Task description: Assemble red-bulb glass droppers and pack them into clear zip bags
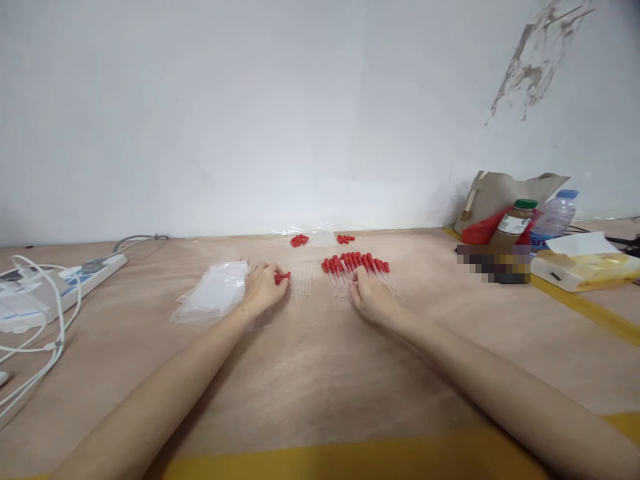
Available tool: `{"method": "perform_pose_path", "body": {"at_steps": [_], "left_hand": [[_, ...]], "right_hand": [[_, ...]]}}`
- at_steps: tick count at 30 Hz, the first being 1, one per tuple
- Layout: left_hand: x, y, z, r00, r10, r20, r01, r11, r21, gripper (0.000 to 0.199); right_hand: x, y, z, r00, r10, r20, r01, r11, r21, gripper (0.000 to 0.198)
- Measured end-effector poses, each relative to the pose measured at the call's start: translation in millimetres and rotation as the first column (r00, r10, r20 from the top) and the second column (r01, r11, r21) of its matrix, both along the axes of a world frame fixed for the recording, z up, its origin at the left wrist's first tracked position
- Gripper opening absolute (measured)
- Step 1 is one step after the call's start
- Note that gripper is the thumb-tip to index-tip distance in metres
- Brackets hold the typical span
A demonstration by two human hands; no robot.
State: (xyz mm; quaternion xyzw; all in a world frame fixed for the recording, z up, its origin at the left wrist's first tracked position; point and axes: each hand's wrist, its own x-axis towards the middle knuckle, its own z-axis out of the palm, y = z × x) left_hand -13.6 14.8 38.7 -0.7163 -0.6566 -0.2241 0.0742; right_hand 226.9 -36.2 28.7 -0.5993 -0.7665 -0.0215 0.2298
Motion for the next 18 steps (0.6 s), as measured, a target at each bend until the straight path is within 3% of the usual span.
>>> {"method": "perform_pose_path", "body": {"at_steps": [4, 14, 18], "left_hand": [[9.1, 16.0, -2.7, 0.998, 0.053, -0.023, -0.054, 0.998, -0.032, 0.022], [21.4, 27.9, -9.1, 0.990, 0.100, -0.100, -0.100, 0.995, 0.001, 0.022], [27.5, 27.2, -6.1, 0.993, 0.077, -0.087, -0.074, 0.997, 0.035, 0.022]], "right_hand": [[23.0, -7.1, -15.9, 0.988, 0.148, 0.039, -0.151, 0.983, 0.103, 0.019], [21.7, -5.6, -20.4, 0.967, 0.109, 0.232, -0.180, 0.934, 0.310, 0.019], [21.8, -6.1, -24.2, 0.969, 0.159, 0.188, -0.210, 0.933, 0.292, 0.022]]}}
